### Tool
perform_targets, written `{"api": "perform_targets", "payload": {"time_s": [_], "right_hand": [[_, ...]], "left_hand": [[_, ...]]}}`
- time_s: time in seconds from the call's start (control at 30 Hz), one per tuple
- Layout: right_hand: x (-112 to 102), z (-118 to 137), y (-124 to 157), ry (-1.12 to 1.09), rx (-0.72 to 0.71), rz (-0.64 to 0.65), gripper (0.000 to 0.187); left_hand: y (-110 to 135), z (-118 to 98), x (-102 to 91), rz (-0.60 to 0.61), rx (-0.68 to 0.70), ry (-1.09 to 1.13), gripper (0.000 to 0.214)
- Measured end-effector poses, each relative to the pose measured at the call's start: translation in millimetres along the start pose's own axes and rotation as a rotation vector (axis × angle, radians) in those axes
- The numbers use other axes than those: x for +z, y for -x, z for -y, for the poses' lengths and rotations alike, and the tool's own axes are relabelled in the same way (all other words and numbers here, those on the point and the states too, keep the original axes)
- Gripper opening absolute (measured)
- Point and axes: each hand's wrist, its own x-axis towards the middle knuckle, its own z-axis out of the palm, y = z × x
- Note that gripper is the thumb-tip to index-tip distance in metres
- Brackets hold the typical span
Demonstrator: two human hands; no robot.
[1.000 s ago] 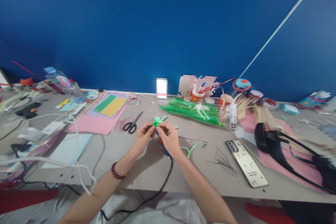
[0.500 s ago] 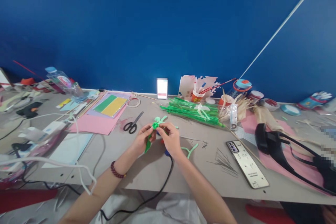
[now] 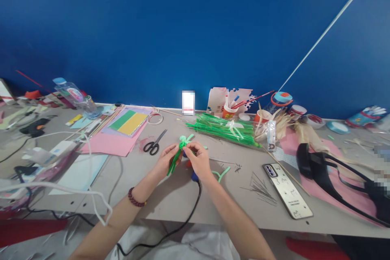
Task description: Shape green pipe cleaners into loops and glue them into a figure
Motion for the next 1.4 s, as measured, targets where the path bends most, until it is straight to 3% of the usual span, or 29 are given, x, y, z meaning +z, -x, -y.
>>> {"api": "perform_targets", "payload": {"time_s": [0.17,0.47,0.7,0.9,1.17,1.4], "right_hand": [[1.5,5.1,0.7,0.105,-0.051,0.003,0.017],[0.0,6.5,-1.1,0.067,-0.085,0.077,0.013],[-1.2,9.2,-0.7,0.248,-0.167,0.024,0.014],[-1.7,7.2,-0.9,0.286,-0.215,0.031,0.012],[-1.3,10.1,-1.4,0.248,-0.159,0.025,0.012],[-1.6,-4.5,-5.0,-0.013,0.012,0.022,0.021]], "left_hand": [[-1.0,0.9,0.6,-0.100,0.063,-0.098,0.030],[-2.5,3.2,-1.9,0.008,-0.086,0.130,0.035],[-1.7,2.6,-0.7,-0.044,-0.054,-0.004,0.045],[-2.5,2.3,-1.4,-0.052,-0.067,0.003,0.040],[-2.0,1.2,-0.9,-0.040,-0.056,-0.007,0.040],[-2.0,1.0,0.4,-0.038,-0.054,-0.012,0.041]]}}
